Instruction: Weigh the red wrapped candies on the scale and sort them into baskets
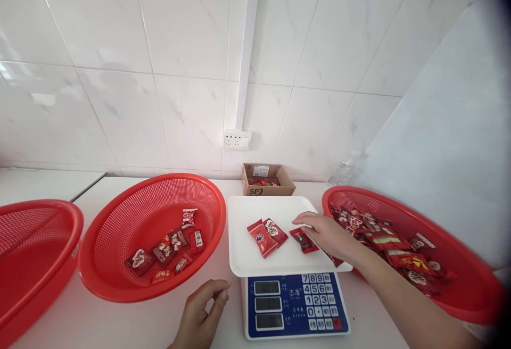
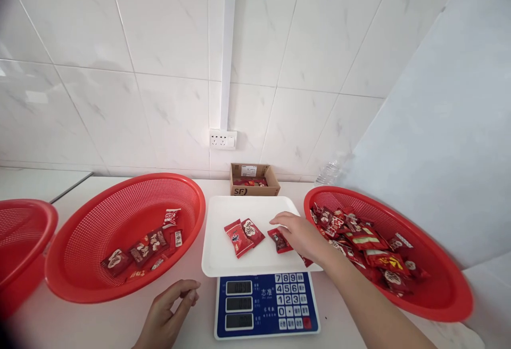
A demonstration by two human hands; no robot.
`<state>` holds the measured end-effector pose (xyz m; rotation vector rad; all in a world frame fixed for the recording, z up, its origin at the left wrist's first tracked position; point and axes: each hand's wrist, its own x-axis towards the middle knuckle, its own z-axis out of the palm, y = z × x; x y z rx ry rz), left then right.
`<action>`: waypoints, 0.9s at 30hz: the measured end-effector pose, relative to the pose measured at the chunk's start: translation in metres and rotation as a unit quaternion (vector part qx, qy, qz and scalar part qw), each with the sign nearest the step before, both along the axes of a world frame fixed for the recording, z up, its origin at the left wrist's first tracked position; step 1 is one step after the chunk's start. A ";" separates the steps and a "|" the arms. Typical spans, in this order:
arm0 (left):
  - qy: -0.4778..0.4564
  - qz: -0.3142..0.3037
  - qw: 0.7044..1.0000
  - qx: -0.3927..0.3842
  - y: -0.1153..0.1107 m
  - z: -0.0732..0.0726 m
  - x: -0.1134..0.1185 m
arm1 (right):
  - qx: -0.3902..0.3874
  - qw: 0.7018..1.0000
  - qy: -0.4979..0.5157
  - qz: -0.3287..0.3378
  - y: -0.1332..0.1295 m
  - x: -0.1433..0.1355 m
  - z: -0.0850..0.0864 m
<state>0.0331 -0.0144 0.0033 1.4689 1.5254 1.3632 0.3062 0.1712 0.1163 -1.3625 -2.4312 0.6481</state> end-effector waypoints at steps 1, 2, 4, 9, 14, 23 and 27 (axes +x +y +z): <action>-0.001 0.001 1.000 0.000 0.000 0.000 0.000 | 0.007 1.000 0.005 0.001 -0.003 -0.006 0.001; -0.001 0.001 1.000 0.001 0.000 0.000 0.000 | 0.007 1.000 0.006 0.009 -0.005 -0.013 0.002; 0.000 0.002 1.000 0.000 0.001 0.001 -0.001 | -0.003 0.999 -0.008 0.042 -0.011 -0.029 0.004; 0.001 0.006 1.000 0.003 0.000 0.000 -0.001 | 0.016 0.990 -0.105 0.092 -0.016 -0.051 0.001; 0.006 0.001 1.000 0.007 0.001 -0.003 -0.001 | 0.046 0.989 -0.141 -0.005 -0.008 -0.044 -0.003; 0.011 0.007 1.000 -0.013 0.001 0.001 0.000 | -0.022 0.987 -0.124 0.100 -0.044 -0.061 0.009; 0.004 0.008 1.000 -0.008 0.001 0.006 0.000 | -0.040 0.992 -0.088 0.080 -0.040 -0.049 0.010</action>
